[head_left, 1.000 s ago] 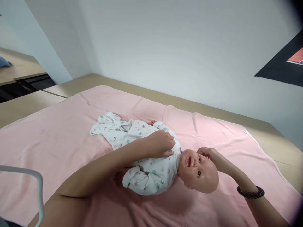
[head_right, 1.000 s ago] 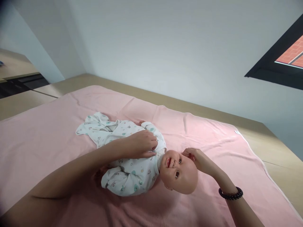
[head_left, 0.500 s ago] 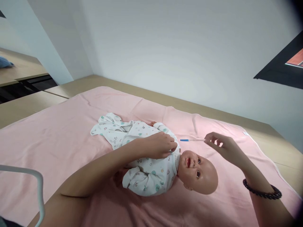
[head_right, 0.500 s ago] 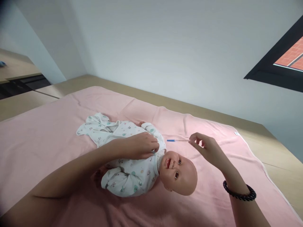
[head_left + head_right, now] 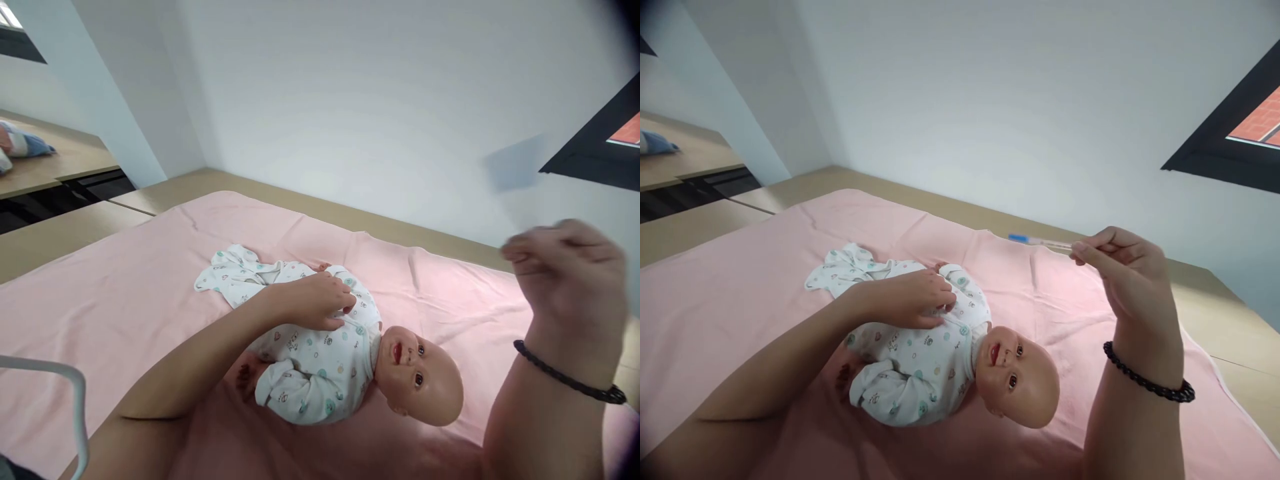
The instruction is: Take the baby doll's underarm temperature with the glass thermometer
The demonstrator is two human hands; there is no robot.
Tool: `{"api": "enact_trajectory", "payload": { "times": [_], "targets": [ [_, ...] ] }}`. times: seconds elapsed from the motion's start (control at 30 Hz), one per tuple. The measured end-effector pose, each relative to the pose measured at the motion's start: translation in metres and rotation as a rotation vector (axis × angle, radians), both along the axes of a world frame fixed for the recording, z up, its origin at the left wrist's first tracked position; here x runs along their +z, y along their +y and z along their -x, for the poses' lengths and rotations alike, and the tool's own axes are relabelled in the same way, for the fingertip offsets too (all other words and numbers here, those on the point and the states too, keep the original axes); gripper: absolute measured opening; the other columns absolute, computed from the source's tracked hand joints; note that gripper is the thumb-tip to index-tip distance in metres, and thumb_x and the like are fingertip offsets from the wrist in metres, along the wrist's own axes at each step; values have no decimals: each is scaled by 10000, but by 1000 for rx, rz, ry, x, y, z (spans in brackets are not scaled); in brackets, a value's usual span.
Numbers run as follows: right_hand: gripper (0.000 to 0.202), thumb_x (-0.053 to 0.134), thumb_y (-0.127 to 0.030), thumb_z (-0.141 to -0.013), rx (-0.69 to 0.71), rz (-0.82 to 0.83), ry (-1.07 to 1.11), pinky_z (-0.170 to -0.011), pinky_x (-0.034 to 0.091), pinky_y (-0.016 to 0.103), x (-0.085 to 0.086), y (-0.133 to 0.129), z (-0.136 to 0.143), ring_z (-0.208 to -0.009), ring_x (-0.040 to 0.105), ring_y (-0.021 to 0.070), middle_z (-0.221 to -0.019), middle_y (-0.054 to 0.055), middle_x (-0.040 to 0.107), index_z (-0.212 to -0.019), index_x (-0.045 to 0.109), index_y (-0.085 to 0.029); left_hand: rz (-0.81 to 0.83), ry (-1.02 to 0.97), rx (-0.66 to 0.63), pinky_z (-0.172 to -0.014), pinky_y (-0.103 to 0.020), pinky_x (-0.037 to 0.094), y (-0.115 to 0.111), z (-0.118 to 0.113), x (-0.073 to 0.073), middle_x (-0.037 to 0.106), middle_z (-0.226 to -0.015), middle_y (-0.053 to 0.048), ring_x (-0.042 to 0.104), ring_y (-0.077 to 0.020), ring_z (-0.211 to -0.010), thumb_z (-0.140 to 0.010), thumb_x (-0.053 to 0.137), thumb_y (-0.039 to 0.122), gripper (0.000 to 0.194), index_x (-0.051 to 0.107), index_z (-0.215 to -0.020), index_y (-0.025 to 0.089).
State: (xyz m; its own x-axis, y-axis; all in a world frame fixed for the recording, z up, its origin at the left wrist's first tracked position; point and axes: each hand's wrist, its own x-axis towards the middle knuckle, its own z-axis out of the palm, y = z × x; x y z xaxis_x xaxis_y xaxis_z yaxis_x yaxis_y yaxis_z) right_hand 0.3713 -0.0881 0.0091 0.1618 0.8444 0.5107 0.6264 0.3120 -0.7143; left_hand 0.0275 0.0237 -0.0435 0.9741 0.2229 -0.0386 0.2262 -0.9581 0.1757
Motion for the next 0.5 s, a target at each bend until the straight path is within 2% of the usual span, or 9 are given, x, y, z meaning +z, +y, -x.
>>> {"api": "enact_trajectory", "payload": {
  "times": [0.07,0.13,0.2,0.23,0.27,0.33,0.37,0.4,0.5],
  "targets": [
    [169,824,-424,-788,6,-50,278,-784,531,439,-3,13,11,-774,613,231,-744,41,659,-829,721,-297,22,-1,14,-810,-339,399,4,5,1,656,-840,-28,564,-187,-773,-884,646,227,62,606,-865,182],
    [183,856,-398,-736,158,-162,595,-667,520,365,-3,22,19,-629,542,175,-623,-9,588,-713,694,-314,54,2,29,-815,-336,397,7,10,2,654,-812,-15,555,-177,-751,-882,648,233,88,592,-835,184],
    [184,851,-425,-706,318,-296,799,-595,506,344,-4,27,21,-581,512,167,-586,-36,574,-688,686,-345,88,12,49,-800,-327,389,10,14,6,654,-792,-2,545,-170,-744,-876,654,231,107,579,-813,187],
    [180,862,-403,-688,333,-294,797,-589,504,343,-5,29,21,-588,524,167,-593,-40,590,-682,692,-343,103,21,61,-792,-323,385,11,17,8,659,-794,2,545,-171,-753,-870,658,224,102,580,-814,189],
    [171,877,-361,-676,303,-220,721,-603,505,346,-7,31,21,-614,551,170,-612,-34,617,-683,709,-327,113,35,75,-785,-319,381,11,18,11,664,-802,5,546,-172,-766,-864,660,212,93,582,-816,190],
    [141,887,-271,-693,201,28,503,-657,509,367,-13,34,20,-696,607,194,-677,-2,674,-709,747,-289,131,69,103,-773,-312,376,12,22,16,670,-820,7,550,-178,-800,-855,657,190,84,583,-818,193],
    [136,884,-256,-705,184,91,467,-662,508,377,-16,36,20,-705,612,201,-694,5,686,-715,753,-287,139,84,114,-766,-308,375,12,23,18,670,-827,8,552,-180,-816,-854,654,183,84,580,-816,193],
    [137,884,-281,-707,213,64,519,-642,504,376,-19,38,21,-674,595,192,-688,-4,682,-719,750,-304,143,99,127,-755,-306,372,12,25,20,669,-833,7,553,-181,-827,-853,652,179,90,574,-809,193],
    [183,890,-382,-663,403,-257,898,-532,474,335,-25,45,26,-526,463,137,-606,-62,608,-699,713,-356,155,177,199,-708,-302,360,13,31,24,662,-861,-3,553,-183,-836,-844,637,172,83,568,-803,192]
  ]
}}
